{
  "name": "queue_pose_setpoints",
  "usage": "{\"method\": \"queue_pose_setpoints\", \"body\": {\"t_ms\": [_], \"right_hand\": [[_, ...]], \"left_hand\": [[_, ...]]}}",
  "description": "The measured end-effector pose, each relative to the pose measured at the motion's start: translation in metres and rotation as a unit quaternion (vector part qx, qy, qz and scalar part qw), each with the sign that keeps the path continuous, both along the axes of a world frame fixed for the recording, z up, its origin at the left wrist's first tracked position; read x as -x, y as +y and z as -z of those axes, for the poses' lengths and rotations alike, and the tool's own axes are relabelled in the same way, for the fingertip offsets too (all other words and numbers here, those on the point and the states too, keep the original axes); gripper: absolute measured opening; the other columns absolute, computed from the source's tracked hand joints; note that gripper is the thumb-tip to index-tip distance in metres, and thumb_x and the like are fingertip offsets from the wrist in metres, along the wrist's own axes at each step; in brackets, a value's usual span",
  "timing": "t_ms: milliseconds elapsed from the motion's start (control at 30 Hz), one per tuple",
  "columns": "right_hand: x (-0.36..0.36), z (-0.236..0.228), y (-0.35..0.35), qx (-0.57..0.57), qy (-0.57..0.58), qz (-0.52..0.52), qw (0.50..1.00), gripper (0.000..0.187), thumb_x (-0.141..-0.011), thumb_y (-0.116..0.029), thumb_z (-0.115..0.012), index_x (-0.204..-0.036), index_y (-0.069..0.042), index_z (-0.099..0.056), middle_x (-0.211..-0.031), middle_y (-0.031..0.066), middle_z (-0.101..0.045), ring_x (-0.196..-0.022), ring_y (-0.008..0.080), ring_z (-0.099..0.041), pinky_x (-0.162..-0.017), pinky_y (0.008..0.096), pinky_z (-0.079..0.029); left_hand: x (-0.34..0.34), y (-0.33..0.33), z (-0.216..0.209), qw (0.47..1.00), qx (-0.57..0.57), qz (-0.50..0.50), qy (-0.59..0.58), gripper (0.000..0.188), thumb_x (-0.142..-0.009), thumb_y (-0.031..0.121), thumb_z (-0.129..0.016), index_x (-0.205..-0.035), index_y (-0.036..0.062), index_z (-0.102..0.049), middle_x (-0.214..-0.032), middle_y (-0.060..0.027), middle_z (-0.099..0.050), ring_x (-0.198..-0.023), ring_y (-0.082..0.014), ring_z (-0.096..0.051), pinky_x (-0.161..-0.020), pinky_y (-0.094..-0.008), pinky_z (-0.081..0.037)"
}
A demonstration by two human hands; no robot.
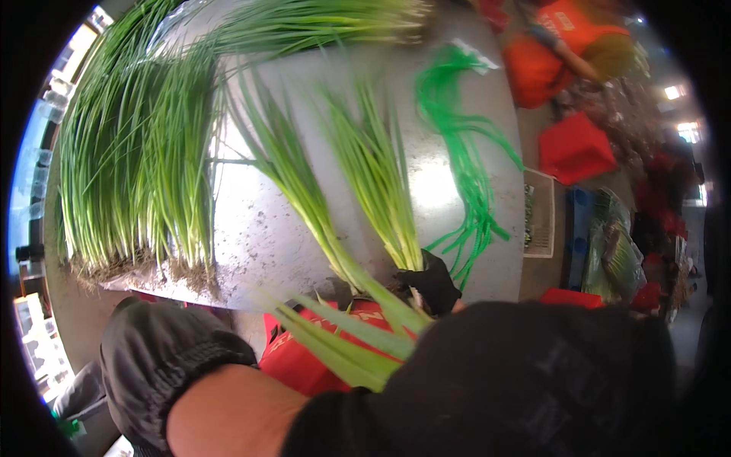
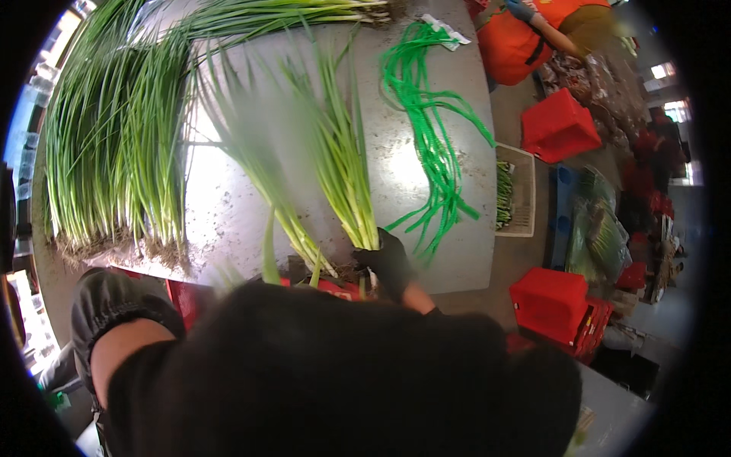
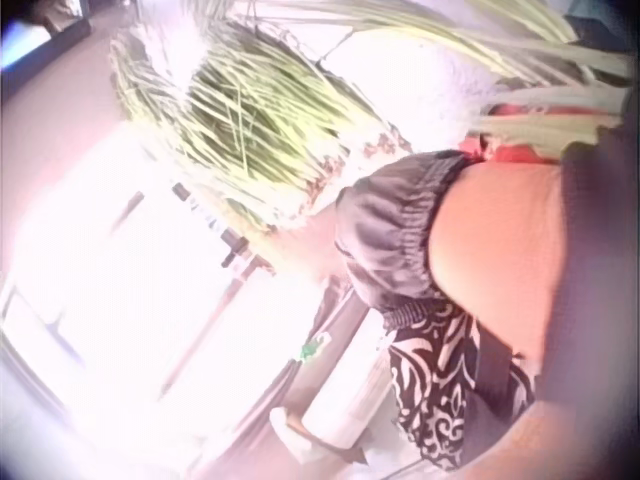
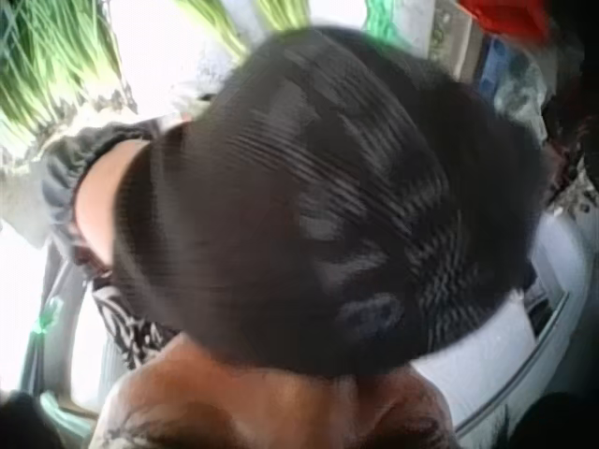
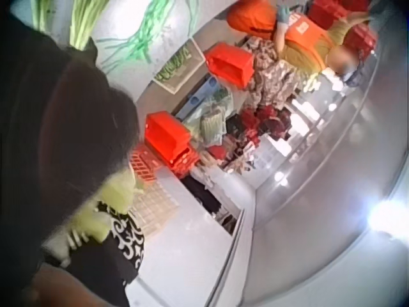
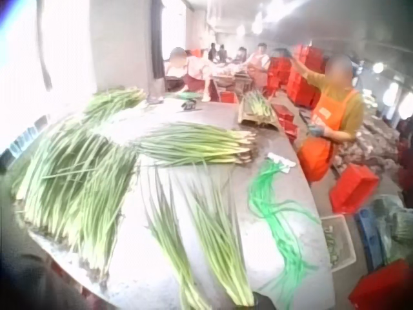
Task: The person gathers green onions from a pile on a metal table, aligns them into bunches, and ties them with green plastic ties. The person repeats this process throughout the clip, placing finished bundles on the table.
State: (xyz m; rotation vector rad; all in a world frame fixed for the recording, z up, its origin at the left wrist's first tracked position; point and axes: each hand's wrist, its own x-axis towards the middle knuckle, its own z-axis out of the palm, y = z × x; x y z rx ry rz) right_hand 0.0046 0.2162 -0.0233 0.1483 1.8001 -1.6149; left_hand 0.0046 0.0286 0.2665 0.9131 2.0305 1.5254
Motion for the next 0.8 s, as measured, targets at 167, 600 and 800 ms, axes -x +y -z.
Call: {"method": "queue_pose_setpoints", "body": {"t_ms": [167,600,800], "right_hand": [[0.010,-0.017,-0.001,0.074,-0.115,0.039,0.990,0.028,-0.083,-0.004,-0.064,-0.111,0.002,-0.060,-0.085,0.0086,-0.065,-0.068,0.0165,-0.062,-0.064,0.0305,-0.052],[0.013,-0.008,0.004,-0.440,0.237,-0.261,0.826,0.064,-0.080,-0.016,-0.067,-0.133,0.001,-0.037,-0.097,0.0249,-0.062,-0.088,0.0425,-0.062,-0.076,0.0497,-0.050],[-0.001,-0.017,-0.011,-0.432,0.217,-0.253,0.838,0.072,-0.077,-0.021,-0.072,-0.135,0.001,-0.035,-0.103,0.0261,-0.062,-0.092,0.0415,-0.063,-0.078,0.0476,-0.051]], "left_hand": [[-0.001,-0.009,-0.001,0.993,0.088,-0.055,0.054,0.024,-0.084,0.018,-0.063,-0.103,0.0033,-0.060,-0.088,-0.0098,-0.066,-0.076,-0.0228,-0.064,-0.070,-0.0353,-0.051],[-0.001,-0.064,0.214,0.958,0.271,-0.082,-0.041,0.037,-0.089,0.032,-0.062,-0.108,0.0003,-0.061,-0.095,-0.0227,-0.065,-0.094,-0.0393,-0.061,-0.083,-0.0450,-0.048],[-0.010,-0.057,0.254,0.957,0.227,-0.176,-0.030,0.048,-0.083,0.035,-0.067,-0.113,-0.0022,-0.060,-0.102,-0.0257,-0.064,-0.099,-0.0417,-0.061,-0.085,-0.0442,-0.049]]}}
